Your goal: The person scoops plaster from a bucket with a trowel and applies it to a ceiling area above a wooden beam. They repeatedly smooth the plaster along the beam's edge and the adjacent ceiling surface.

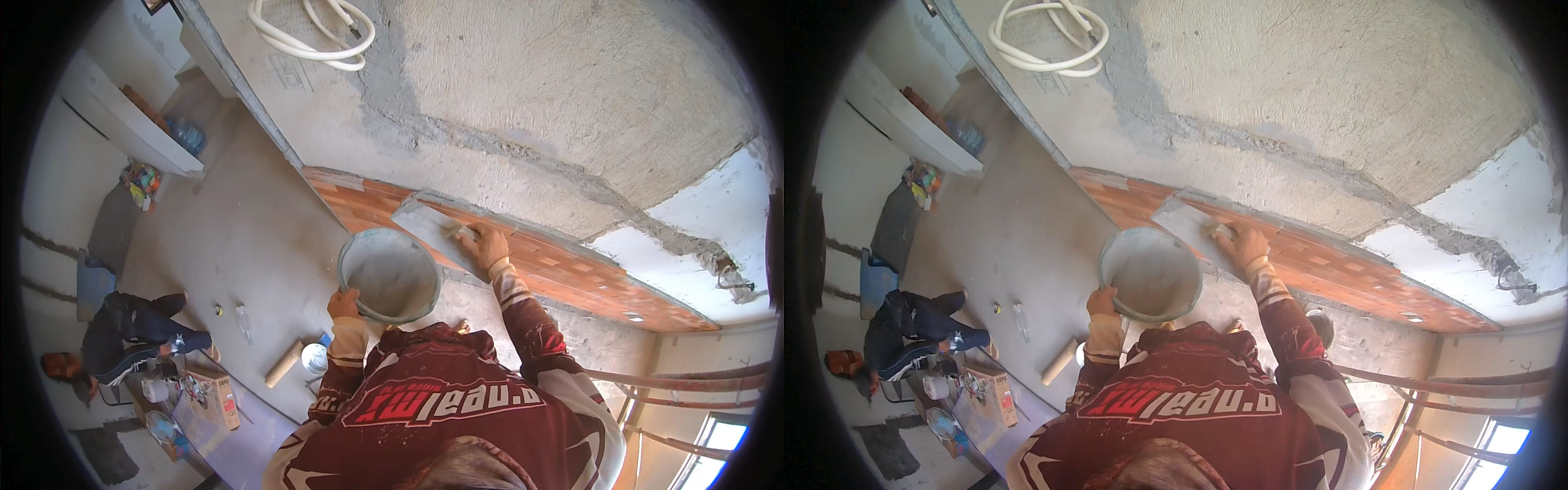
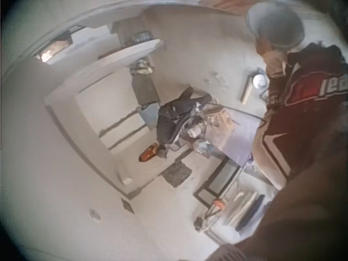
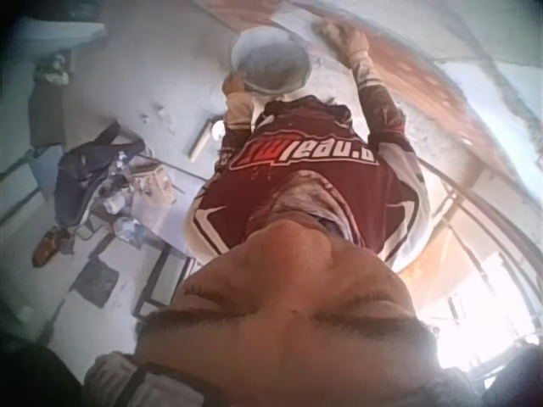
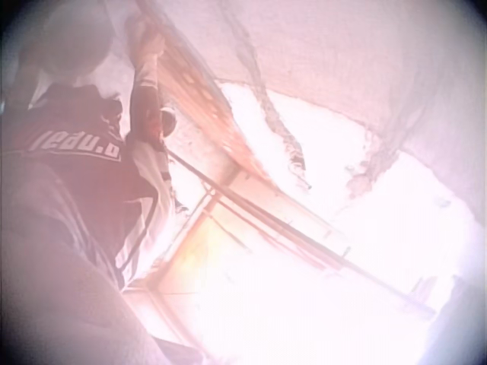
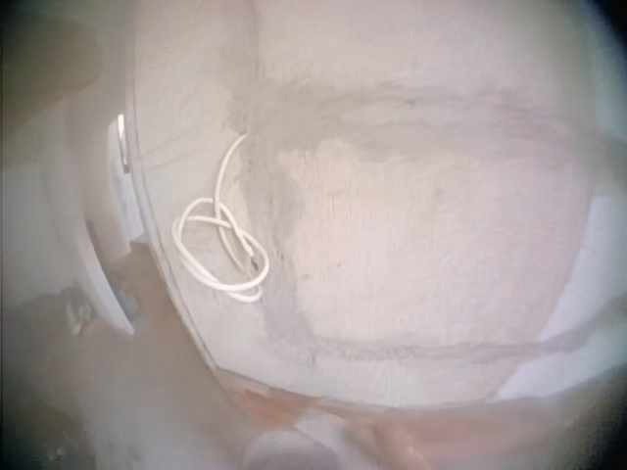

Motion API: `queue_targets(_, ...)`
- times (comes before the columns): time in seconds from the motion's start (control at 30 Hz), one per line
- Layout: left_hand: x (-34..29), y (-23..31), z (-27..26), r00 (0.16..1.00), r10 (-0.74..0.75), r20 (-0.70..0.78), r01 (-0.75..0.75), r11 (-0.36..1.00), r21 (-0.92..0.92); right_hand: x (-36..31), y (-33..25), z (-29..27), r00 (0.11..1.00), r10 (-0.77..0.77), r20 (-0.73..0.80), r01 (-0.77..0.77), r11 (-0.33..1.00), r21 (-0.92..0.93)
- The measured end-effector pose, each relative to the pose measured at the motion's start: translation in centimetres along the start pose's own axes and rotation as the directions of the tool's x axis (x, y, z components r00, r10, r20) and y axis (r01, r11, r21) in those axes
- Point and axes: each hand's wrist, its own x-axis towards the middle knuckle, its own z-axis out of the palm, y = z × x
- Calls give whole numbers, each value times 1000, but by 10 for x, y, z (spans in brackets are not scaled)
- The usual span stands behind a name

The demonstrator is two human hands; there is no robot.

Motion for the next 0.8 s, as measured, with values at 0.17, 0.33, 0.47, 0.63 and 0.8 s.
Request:
queue_targets(0.17,-4,-8,-25,994,99,-56,-92,990,108,31,-8,16,1000,22,14,-22,1000,14)
queue_targets(0.33,1,-18,-55,992,50,-117,-20,970,244,55,-20,32,997,73,41,-75,995,59)
queue_targets(0.47,-7,-6,-62,985,11,-172,42,952,305,69,-30,33,985,168,49,-171,982,74)
queue_targets(0.63,0,-22,-80,982,146,-120,-71,874,480,74,-30,18,981,112,159,-127,988,87)
queue_targets(0.8,0,-26,-73,987,124,-103,-75,919,388,75,-11,10,960,245,138,-267,947,178)
